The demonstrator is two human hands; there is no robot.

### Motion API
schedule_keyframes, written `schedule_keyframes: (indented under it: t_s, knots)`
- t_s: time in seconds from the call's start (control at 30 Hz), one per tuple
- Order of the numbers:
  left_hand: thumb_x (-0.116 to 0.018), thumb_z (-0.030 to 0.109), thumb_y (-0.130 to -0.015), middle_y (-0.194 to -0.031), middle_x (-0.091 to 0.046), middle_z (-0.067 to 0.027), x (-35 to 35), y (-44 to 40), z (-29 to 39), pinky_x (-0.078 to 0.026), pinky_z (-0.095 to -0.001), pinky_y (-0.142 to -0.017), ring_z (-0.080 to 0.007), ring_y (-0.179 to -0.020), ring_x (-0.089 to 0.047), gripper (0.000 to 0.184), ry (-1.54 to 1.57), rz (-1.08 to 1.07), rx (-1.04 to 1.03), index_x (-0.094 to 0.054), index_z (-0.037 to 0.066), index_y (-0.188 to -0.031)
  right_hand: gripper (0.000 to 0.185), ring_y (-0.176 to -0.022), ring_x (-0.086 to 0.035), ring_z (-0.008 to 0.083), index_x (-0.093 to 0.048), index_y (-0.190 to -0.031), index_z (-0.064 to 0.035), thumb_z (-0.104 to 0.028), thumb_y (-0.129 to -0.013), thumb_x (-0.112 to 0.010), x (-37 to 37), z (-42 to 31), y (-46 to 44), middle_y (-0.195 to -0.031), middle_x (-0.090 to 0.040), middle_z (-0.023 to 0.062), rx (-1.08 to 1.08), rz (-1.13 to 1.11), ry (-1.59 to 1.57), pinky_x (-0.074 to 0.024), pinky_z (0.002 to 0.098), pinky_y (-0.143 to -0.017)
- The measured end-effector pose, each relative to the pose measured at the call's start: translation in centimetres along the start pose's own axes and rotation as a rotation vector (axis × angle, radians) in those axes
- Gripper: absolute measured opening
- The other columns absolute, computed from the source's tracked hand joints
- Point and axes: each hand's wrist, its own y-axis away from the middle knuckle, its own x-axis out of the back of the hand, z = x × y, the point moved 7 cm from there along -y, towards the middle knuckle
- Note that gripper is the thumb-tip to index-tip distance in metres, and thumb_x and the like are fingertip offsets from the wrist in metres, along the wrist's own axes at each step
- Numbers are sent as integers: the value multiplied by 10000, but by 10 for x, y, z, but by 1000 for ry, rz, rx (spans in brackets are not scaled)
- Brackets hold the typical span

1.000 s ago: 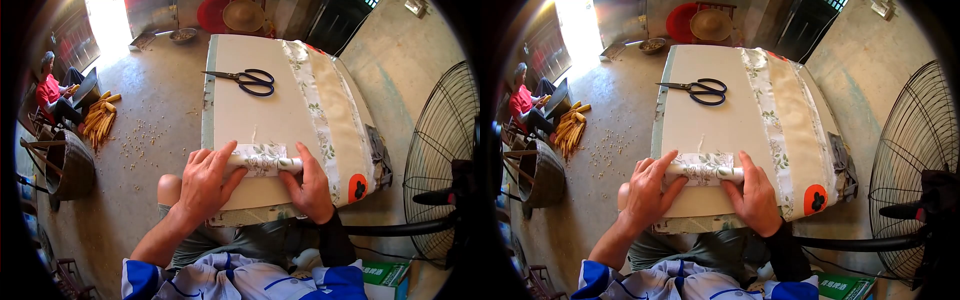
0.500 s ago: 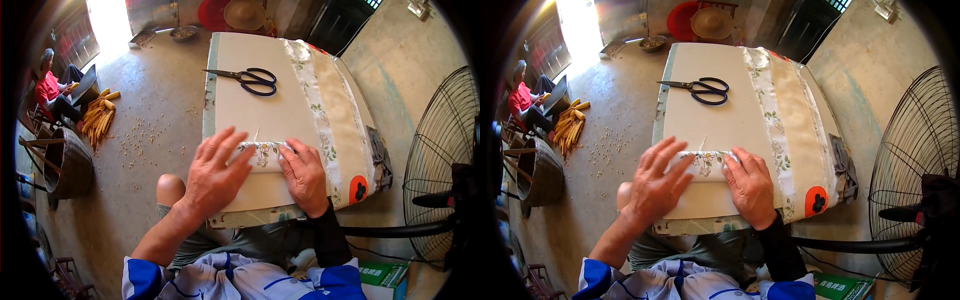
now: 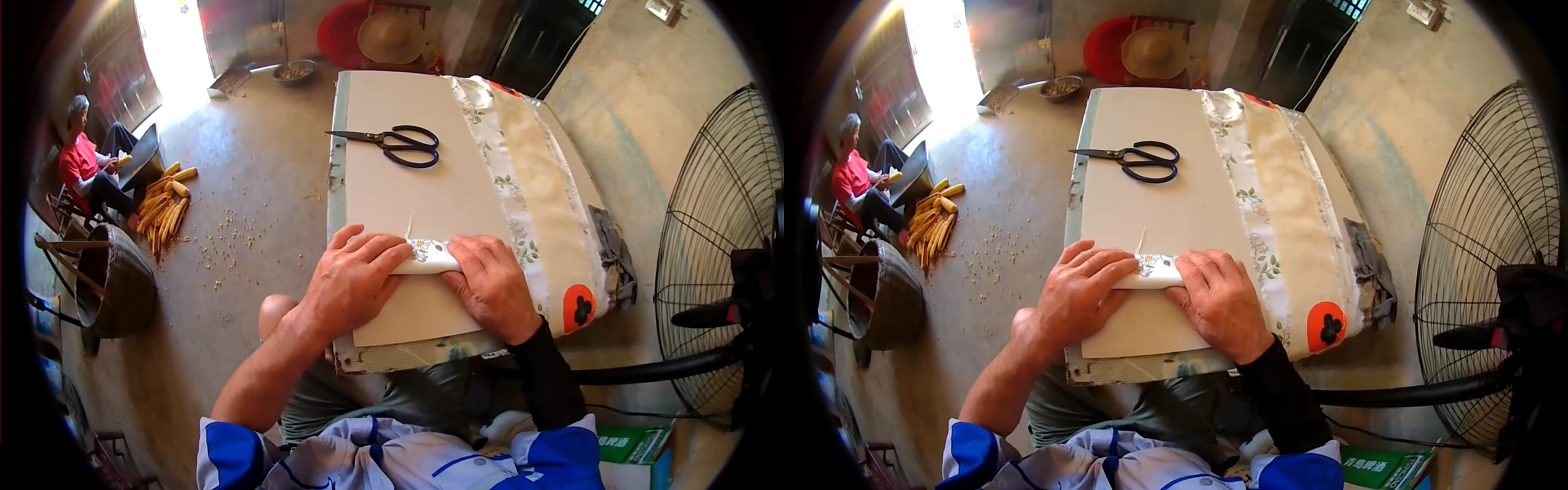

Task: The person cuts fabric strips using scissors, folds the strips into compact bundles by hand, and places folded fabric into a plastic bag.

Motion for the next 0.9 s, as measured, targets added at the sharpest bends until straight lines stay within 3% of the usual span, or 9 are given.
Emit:
schedule_keyframes:
  t_s: [0.27,0.4,0.53,0.63,0.67,0.77,0.8,0.83,0.9]
  knots:
    - [-809,119,-866,-1006,-789,-71,24,-2,53,-531,-468,-1095,-278,-1011,-756,239,68,-191,-184,-758,102,-1099,409,-1040,-709,323,-686,-1269,-30,-182,-912,-813,42,-35,19,-1074,-739,136,17,-112,-247,-552,428,-910]
    - [-858,65,-836,-892,-800,-85,43,-13,51,-618,-413,-923,-277,-849,-778,151,295,-145,-95,-783,69,-967,366,-893,-752,290,-689,-1261,-26,-133,-935,-815,53,-35,51,-1007,-769,134,-151,-58,-402,-580,359,-800]
    - [-820,50,-914,-939,-802,-106,45,-11,42,-613,-338,-745,-230,-835,-780,174,440,-29,106,-759,33,-1076,257,-887,-726,136,-702,-1259,-6,-105,-1027,-750,49,-22,97,-1010,-783,100,-622,-132,-926,-560,277,-805]
    - [-816,38,-909,-918,-801,-103,30,-6,58,-611,-316,-759,-194,-847,-782,184,515,28,213,-757,29,-1083,225,-932,-660,60,-711,-1257,6,-116,-1069,-707,41,-20,131,-1031,-778,48,-794,-15,-1212,-538,248,-830]
    - [-825,57,-912,-949,-786,-110,18,2,63,-606,-294,-752,-183,-838,-770,317,478,-12,208,-725,16,-1211,225,-940,-662,65,-710,-1258,6,-118,-1071,-704,39,-21,141,-1040,-775,44,-831,16,-1262,-541,253,-832]
    - [-855,109,-909,-1039,-759,-119,-23,22,92,-601,-284,-746,-175,-874,-753,510,925,-81,397,-650,-8,-1361,226,-957,-666,77,-709,-1263,4,-122,-1076,-696,33,-26,166,-1062,-771,40,-914,99,-1397,-548,263,-834]
    - [-871,143,-902,-1126,-727,-123,-39,30,101,-599,-288,-750,-166,-931,-733,651,1038,-254,455,-573,-28,-1456,227,-958,-667,79,-708,-1265,4,-122,-1076,-693,30,-29,172,-1065,-771,42,-920,119,-1430,-549,264,-832]
    - [-862,137,-906,-1139,-734,-128,-53,37,112,-599,-293,-770,-166,-944,-734,640,1172,-375,617,-570,-41,-1447,229,-960,-668,81,-708,-1266,4,-123,-1077,-691,27,-33,178,-1069,-771,44,-926,142,-1460,-549,266,-831]
    - [-846,120,-911,-1078,-755,-105,-68,33,130,-596,-310,-765,-167,-897,-737,540,1149,-347,488,-627,-34,-1380,239,-961,-693,90,-707,-1267,1,-124,-1062,-710,22,-37,186,-1049,-780,70,-899,133,-1376,-551,265,-830]
